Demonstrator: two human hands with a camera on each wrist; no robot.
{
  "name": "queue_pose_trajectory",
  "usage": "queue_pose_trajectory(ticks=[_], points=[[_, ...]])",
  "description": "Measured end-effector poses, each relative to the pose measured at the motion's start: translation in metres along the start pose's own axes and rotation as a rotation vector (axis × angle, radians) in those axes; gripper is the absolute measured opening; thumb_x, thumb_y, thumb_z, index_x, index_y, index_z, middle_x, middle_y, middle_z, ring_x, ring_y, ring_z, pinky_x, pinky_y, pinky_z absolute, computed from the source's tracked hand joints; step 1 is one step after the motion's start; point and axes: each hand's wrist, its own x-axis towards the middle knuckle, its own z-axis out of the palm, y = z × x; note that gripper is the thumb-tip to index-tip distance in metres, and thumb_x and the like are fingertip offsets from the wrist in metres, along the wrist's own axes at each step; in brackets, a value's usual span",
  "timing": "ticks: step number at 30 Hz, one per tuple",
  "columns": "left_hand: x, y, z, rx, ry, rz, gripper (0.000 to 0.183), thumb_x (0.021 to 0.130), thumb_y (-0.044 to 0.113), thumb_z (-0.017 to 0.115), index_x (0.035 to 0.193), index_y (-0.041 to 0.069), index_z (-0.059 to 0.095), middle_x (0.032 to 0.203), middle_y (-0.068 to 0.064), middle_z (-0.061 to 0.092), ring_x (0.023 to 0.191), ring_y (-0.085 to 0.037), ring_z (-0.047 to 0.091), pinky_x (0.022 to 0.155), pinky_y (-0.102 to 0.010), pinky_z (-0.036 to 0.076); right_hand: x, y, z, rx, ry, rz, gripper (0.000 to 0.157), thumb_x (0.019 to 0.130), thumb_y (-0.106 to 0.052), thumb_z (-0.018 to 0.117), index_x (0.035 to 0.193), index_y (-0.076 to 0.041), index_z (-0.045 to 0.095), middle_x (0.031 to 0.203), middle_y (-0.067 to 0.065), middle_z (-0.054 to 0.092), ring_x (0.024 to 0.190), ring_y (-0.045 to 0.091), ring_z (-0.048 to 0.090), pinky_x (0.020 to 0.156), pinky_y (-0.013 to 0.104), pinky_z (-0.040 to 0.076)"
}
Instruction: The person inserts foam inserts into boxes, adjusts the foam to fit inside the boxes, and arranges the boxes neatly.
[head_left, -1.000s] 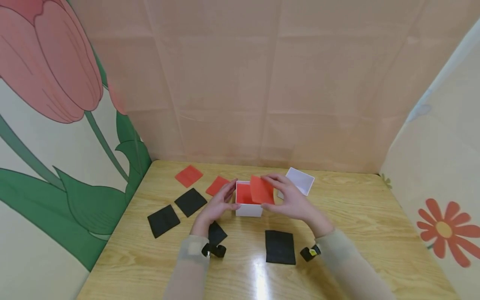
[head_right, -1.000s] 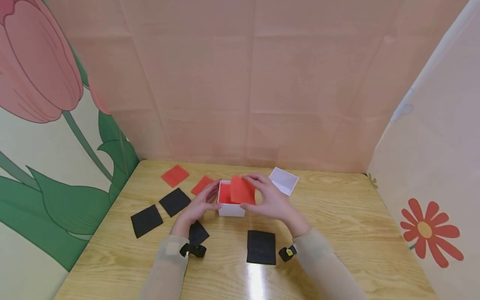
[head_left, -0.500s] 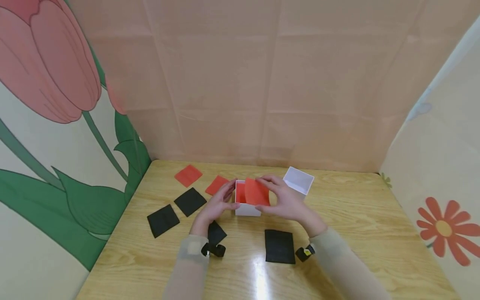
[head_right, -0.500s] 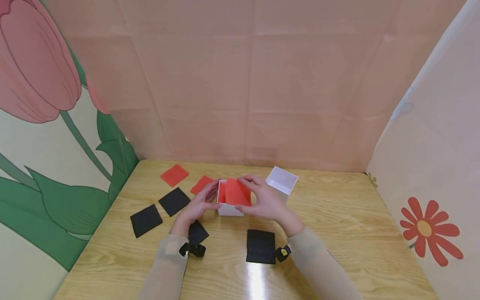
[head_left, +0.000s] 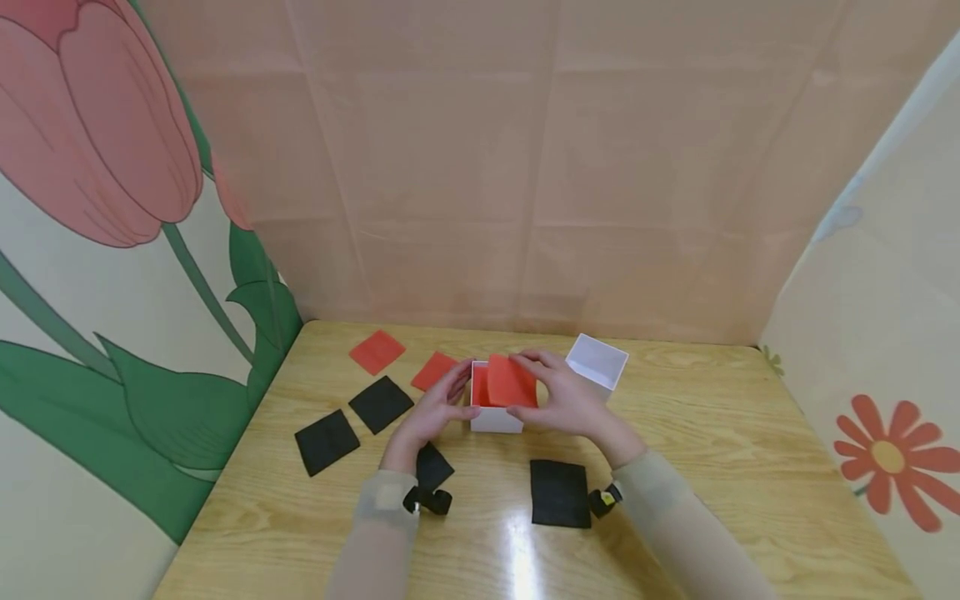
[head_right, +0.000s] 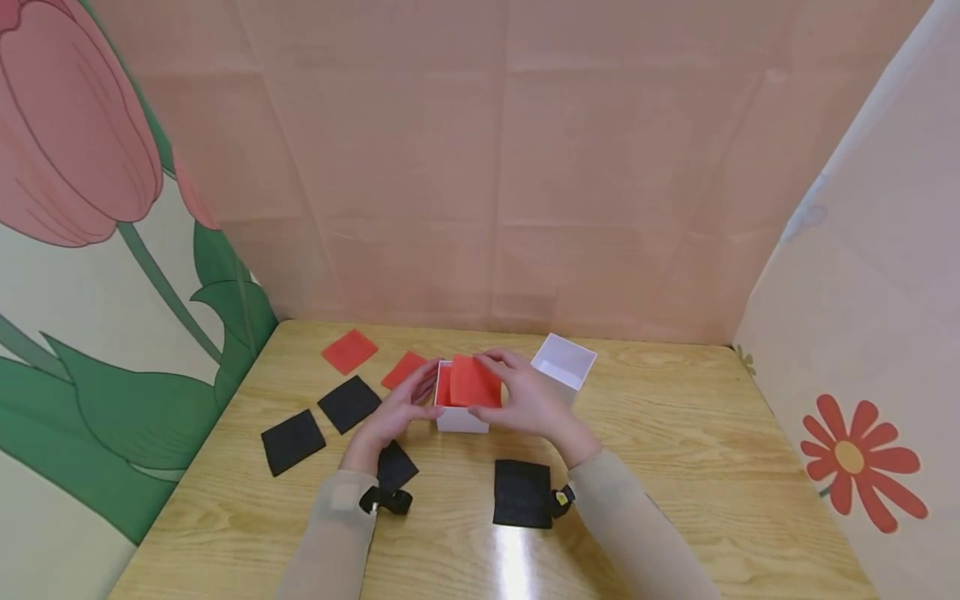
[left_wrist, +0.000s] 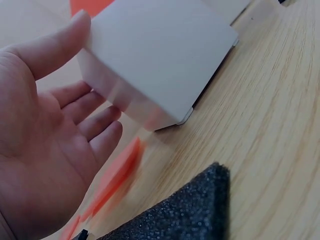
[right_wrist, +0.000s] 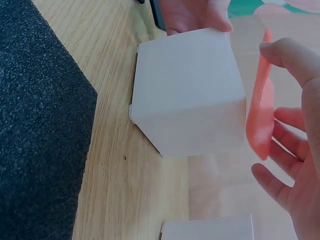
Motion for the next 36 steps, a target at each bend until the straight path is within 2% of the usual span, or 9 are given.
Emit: queue_pose_trajectory(ticks=[10,21,32,36], points=[[0.001,0.0,0.0,0.001,-0.006,0.011,0.093,0.095,0.013,0.081,0.171,0.016,0.027,0.175,-0.006,0.03,0.161,-0.028,0.026,0.129,-0.046,0.024,0.01,-0.005,-0.002,-0.085,-0.046,0.045,0.087,0.084,-0.049,0.088,0.158,-0.016,0.055,0.153,0.006,0.055,0.131,0.029,0.056,0.095,0.046,0.061],[0.003,0.001,0.002,-0.031,-0.014,0.005,0.092,0.097,0.006,0.078,0.171,0.013,0.025,0.176,-0.005,0.027,0.162,-0.024,0.024,0.129,-0.042,0.024,0.023,-0.01,-0.003,-0.175,-0.1,0.039,0.086,0.085,-0.055,0.085,0.156,-0.014,0.058,0.151,0.007,0.057,0.129,0.028,0.057,0.094,0.045,0.06],[0.002,-0.001,0.001,-0.04,-0.01,0.01,0.091,0.097,0.006,0.078,0.171,0.016,0.026,0.176,-0.003,0.027,0.162,-0.024,0.024,0.129,-0.043,0.023,0.032,-0.013,-0.002,-0.196,-0.152,0.037,0.086,0.085,-0.055,0.085,0.156,-0.015,0.058,0.152,0.007,0.057,0.132,0.031,0.056,0.102,0.049,0.057],[0.001,0.001,0.0,-0.032,-0.006,0.007,0.091,0.097,0.007,0.079,0.171,0.015,0.026,0.175,-0.005,0.027,0.162,-0.025,0.024,0.129,-0.043,0.023,0.035,-0.014,-0.001,-0.205,-0.158,0.028,0.085,0.084,-0.054,0.086,0.155,-0.015,0.059,0.152,0.007,0.057,0.133,0.031,0.056,0.101,0.049,0.057]])
